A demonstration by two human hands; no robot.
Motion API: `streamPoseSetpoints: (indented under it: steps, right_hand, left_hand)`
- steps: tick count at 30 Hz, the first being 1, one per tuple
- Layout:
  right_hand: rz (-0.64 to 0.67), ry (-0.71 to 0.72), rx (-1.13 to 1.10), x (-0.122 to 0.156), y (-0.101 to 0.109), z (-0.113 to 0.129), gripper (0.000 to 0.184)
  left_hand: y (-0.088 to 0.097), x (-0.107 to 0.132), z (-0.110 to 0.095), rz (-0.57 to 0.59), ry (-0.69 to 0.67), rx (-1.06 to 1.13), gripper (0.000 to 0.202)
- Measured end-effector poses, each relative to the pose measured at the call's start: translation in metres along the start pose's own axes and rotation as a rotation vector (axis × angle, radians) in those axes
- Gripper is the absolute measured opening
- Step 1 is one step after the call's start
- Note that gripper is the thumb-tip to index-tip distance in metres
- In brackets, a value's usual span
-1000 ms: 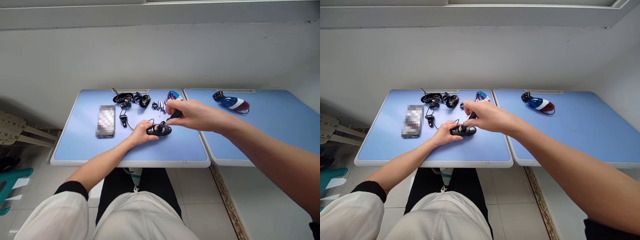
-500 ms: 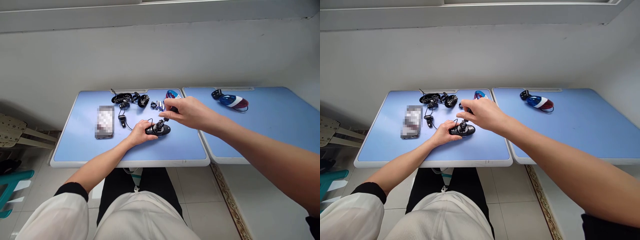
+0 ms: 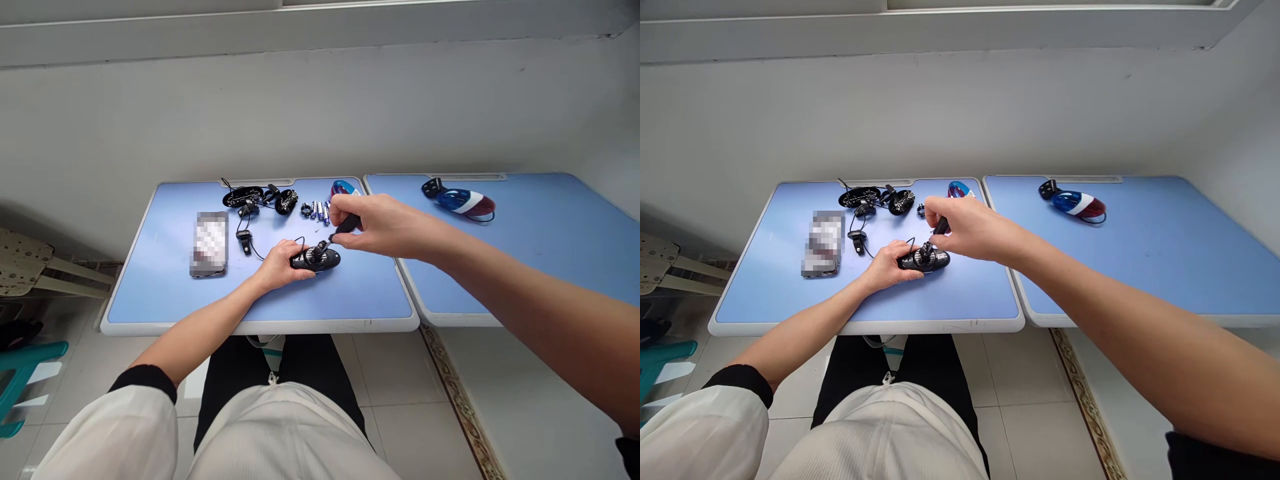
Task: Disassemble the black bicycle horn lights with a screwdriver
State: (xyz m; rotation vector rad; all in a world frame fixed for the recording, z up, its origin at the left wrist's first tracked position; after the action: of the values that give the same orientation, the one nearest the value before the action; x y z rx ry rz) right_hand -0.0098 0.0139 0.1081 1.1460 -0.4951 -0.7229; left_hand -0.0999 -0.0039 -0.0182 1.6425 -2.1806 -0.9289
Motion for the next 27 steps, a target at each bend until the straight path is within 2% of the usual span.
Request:
streamPoseSetpoints:
  steps: [2,6,10,17,21,23,27]
  right_hand:
    - [0.028,-0.002,-0.001,0.000,-0.002,0.000,0.017]
    - [0.033,-0.108,0.040,0.000,-0.001,-0.009,0.027]
    - [0.026,-0.093,0.022,0.000,0.000,-0.007,0.014]
    - [0.018,-0.169,0.020,0.002,-0.001,-0.012,0.021]
    - [-0.012,-0.087,-0.023,0.002,0.000,-0.007,0.010]
    - [-0.015,-0.053,-0.061,0.002,0.001,-0.005,0.011]
    - [0.017,-0.082,-0.138,0.001,-0.002,-0.009,0.014]
  left_hand:
    - [0.000,0.000,0.000,0.003,0.001,0.001,0.049]
    - [0.000,0.000,0.000,0.002,0.016,0.001,0.048]
    - [0.000,0.000,-0.001,0.007,0.015,0.008,0.046]
    - [0.001,0.000,-0.001,0.002,0.012,-0.010,0.048]
    - [0.000,0.000,-0.001,0.005,0.012,-0.003,0.047]
    - [0.000,0.000,-0.001,0.006,0.015,-0.001,0.047]
    - [0.000,0.000,-0.002,0.008,0.016,-0.003,0.049]
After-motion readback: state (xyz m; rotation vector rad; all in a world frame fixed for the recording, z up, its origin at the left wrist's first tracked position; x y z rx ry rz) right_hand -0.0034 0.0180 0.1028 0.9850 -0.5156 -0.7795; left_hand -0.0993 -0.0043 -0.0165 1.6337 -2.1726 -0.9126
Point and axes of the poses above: each hand's wrist, its own x-axis away from the middle knuckle, its own y-axis out of the back of the hand, z = x × y, the point moved 9 cm from there along -x, towards the middle knuckle, and after that the axes turned 3 degrees about y, right-handed, at the moved point
